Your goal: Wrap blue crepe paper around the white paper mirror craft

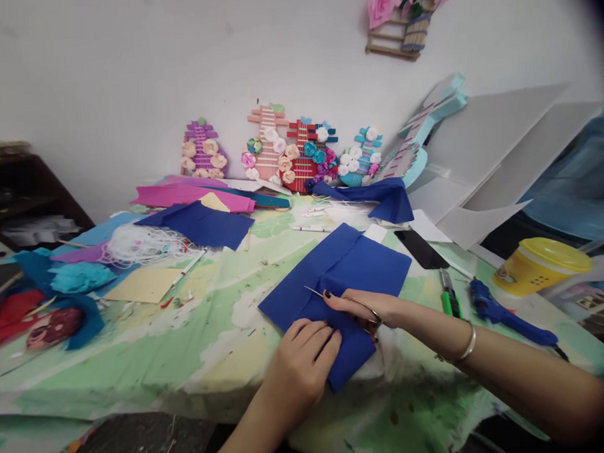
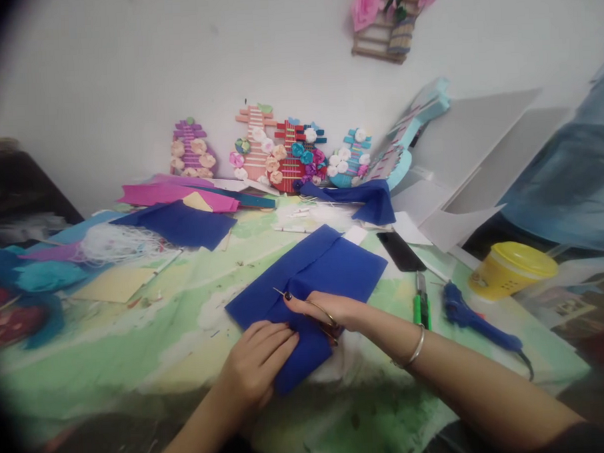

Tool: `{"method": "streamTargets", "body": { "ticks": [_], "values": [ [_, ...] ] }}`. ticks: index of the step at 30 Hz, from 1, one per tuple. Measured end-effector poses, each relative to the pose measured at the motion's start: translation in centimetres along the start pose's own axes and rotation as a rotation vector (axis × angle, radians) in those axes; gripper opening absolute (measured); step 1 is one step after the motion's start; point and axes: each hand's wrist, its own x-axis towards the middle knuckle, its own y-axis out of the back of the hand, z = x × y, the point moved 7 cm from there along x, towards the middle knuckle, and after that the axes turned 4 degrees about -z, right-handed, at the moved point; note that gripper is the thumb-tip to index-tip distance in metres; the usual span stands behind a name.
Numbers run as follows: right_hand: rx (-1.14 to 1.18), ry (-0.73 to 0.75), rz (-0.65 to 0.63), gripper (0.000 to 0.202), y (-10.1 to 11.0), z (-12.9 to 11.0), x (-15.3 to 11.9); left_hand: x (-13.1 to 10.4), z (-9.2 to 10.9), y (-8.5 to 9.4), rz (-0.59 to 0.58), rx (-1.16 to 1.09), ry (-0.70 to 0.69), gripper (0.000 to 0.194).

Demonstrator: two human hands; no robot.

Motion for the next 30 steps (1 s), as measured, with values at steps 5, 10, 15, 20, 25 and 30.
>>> {"method": "streamTargets", "body": {
  "ticks": [5,10,15,20,25,30],
  "values": [
    [-0.045,-0.059,0.134,0.06,0.4,0.9,0.7,-0.2,-0.1,-0.4,0.019,-0.013,0.009,0.038],
    [-0.016,0.02,0.155,0.061,0.3,0.8,1.0,-0.8,-0.9,-0.4,-0.104,-0.013,0.09,0.053],
    [0.006,-0.022,0.165,0.064,0.3,1.1,0.9,-1.4,-2.8,-0.4,-0.181,0.064,0.298,0.063],
    [0.129,-0.025,0.138,0.061,0.1,1.3,0.9,-1.3,-3.9,-1.0,-0.202,0.185,0.348,0.06],
    [0.101,-0.035,0.144,0.063,0.1,1.1,0.7,-0.5,-4.3,-1.1,-0.149,0.355,0.319,0.042],
    [0.103,-0.068,0.135,0.067,0.1,0.2,0.0,0.1,-4.1,-0.6,-0.05,0.401,0.25,0.025]
  ]
}}
